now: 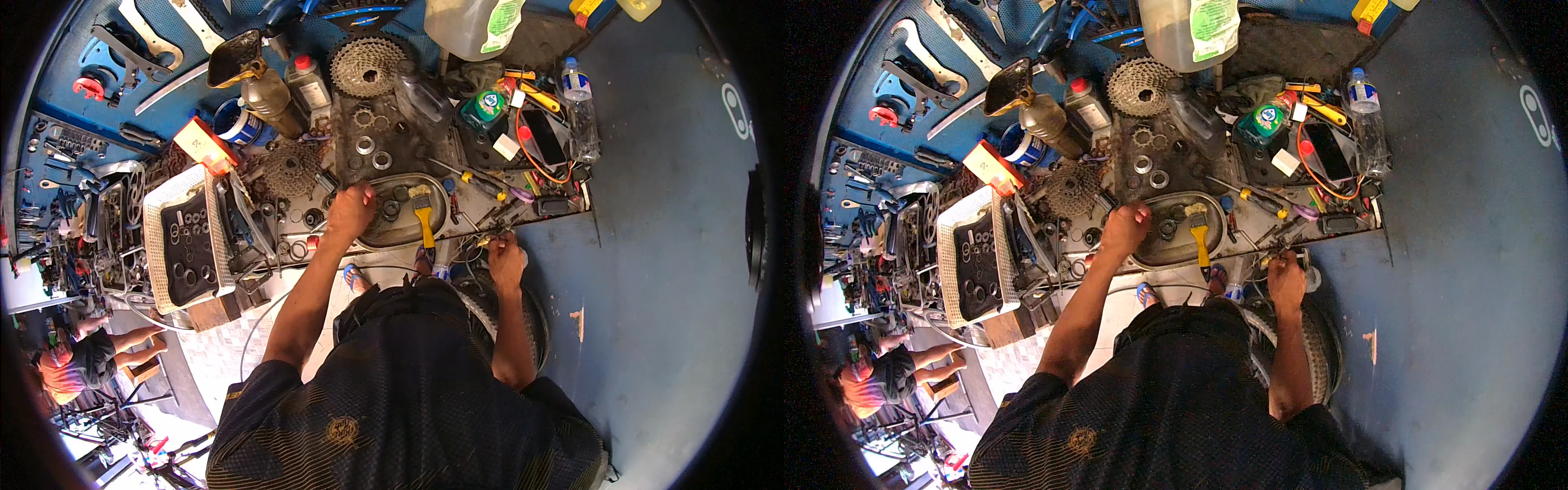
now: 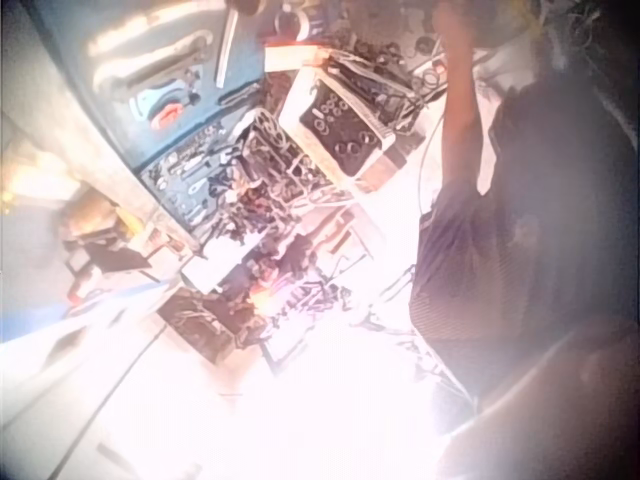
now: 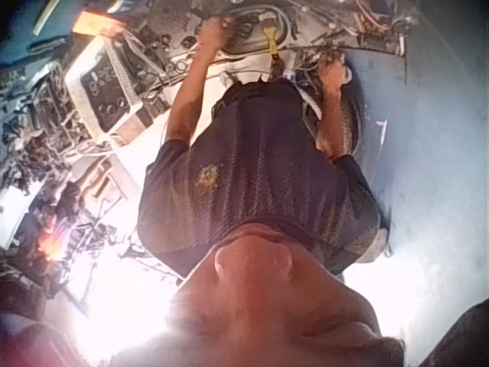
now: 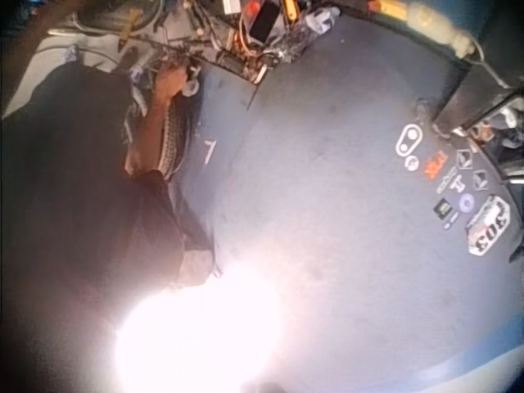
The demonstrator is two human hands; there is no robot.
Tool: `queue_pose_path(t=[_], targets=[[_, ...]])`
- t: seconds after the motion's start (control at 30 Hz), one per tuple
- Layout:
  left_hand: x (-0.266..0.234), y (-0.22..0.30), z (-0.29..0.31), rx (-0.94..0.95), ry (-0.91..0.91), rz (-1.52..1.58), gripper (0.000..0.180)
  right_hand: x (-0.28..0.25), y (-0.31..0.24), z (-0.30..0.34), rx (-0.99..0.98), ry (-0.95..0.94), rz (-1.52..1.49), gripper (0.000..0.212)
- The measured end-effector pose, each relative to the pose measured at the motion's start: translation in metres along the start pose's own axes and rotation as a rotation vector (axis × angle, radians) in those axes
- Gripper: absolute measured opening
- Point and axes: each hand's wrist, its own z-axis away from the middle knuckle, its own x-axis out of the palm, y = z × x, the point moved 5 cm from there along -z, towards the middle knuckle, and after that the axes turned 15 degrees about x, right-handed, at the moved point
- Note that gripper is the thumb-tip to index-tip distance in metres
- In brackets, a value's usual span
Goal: The person scrubs small bicycle parts in a metal tray using a yellow brush and water. They repeatedly rinse and scrub the parts, handling them one at a time, and place them back into the tray.
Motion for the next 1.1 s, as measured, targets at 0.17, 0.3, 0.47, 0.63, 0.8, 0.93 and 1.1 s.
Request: queue_pose_path(t=[0.17, 0.3, 0.47, 0.63, 0.8, 0.93, 1.1], targets=[[-0.002, -0.003, 0.002, 0.007, -0.093, -0.310, 0.020, -0.002, 0.000, 0.000, -0.029, 0.016, 0.085, 0.032], [0.004, 0.009, 0.006, 0.234, -0.063, -0.236, 0.026, 0.002, 0.008, -0.001, 0.033, -0.028, 0.100, 0.033], [0.017, 0.022, 0.010, 0.275, -0.161, -0.149, 0.043, 0.009, 0.015, -0.005, 0.061, -0.026, 0.119, 0.043], [0.022, 0.031, 0.012, 0.290, -0.155, -0.283, 0.061, -0.003, 0.009, 0.008, 0.138, -0.227, 0.323, 0.053], [0.024, 0.024, 0.011, 0.227, -0.202, -0.245, 0.059, -0.028, -0.027, 0.027, 0.155, -0.636, 0.581, 0.053], [0.022, 0.018, 0.011, 0.211, -0.207, -0.170, 0.050, -0.036, -0.080, 0.045, -0.051, -0.472, 0.432, 0.052], [0.016, 0.013, 0.019, 0.175, -0.123, -0.089, 0.035, -0.019, -0.132, 0.057, -0.166, -0.401, 0.240, 0.049]])
